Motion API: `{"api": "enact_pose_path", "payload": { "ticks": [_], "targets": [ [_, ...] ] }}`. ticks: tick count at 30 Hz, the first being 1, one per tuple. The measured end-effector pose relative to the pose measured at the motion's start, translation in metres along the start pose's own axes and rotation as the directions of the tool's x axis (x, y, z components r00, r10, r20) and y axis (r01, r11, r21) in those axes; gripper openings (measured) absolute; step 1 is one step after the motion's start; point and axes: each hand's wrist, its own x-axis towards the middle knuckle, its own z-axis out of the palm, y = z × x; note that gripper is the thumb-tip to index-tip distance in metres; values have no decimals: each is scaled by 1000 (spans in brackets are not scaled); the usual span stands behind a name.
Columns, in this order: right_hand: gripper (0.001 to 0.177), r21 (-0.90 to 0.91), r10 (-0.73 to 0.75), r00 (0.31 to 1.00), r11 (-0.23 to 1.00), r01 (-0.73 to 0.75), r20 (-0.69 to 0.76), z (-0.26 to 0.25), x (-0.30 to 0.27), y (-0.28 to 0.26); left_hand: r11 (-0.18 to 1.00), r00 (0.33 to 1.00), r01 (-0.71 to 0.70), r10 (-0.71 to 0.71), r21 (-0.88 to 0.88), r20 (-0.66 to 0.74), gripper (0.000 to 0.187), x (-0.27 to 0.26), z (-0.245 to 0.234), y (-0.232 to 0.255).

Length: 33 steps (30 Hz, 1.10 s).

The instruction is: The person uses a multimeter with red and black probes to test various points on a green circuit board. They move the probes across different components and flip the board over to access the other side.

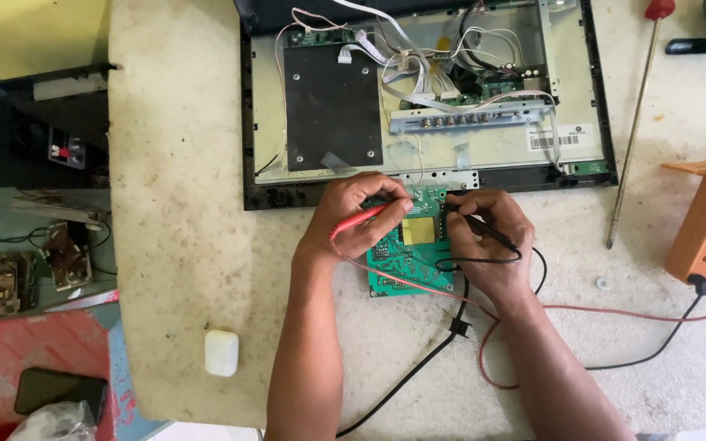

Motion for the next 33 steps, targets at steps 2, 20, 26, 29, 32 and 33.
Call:
{"api": "enact_pose_path", "payload": {
  "ticks": [2, 20, 26, 29, 32, 33],
  "targets": [
    [12, 7, -3, 1000, 1000, 3, 0, -1, 0, 5, 1000, 1000, 3, -3, -1, -4, 8, 1, 0, 0],
    [12, -17, -75, 997, 997, 75, -21, -2, 0, 7, 987, 997, -71, 65, 141, 52, 7, 5, -4, -4],
    [13, 19, -87, 993, 996, 89, -74, 2, 1, 1, 983, 998, -3, -8, 186, 55, 8, 4, -4, -11],
    [12, 17, -87, 994, 996, 88, -72, 5, 1, -3, 983, 999, 15, -23, 185, 43, 8, 3, -6, -12],
    [12, 13, -81, 995, 997, 82, -61, 3, 2, -5, 982, 999, 15, -21, 187, 34, 8, 2, -4, -12],
    [11, 17, -75, 996, 997, 76, -55, 3, 2, -6, 981, 999, 15, -21, 192, 29, 8, 1, -4, -13]
  ]
}}
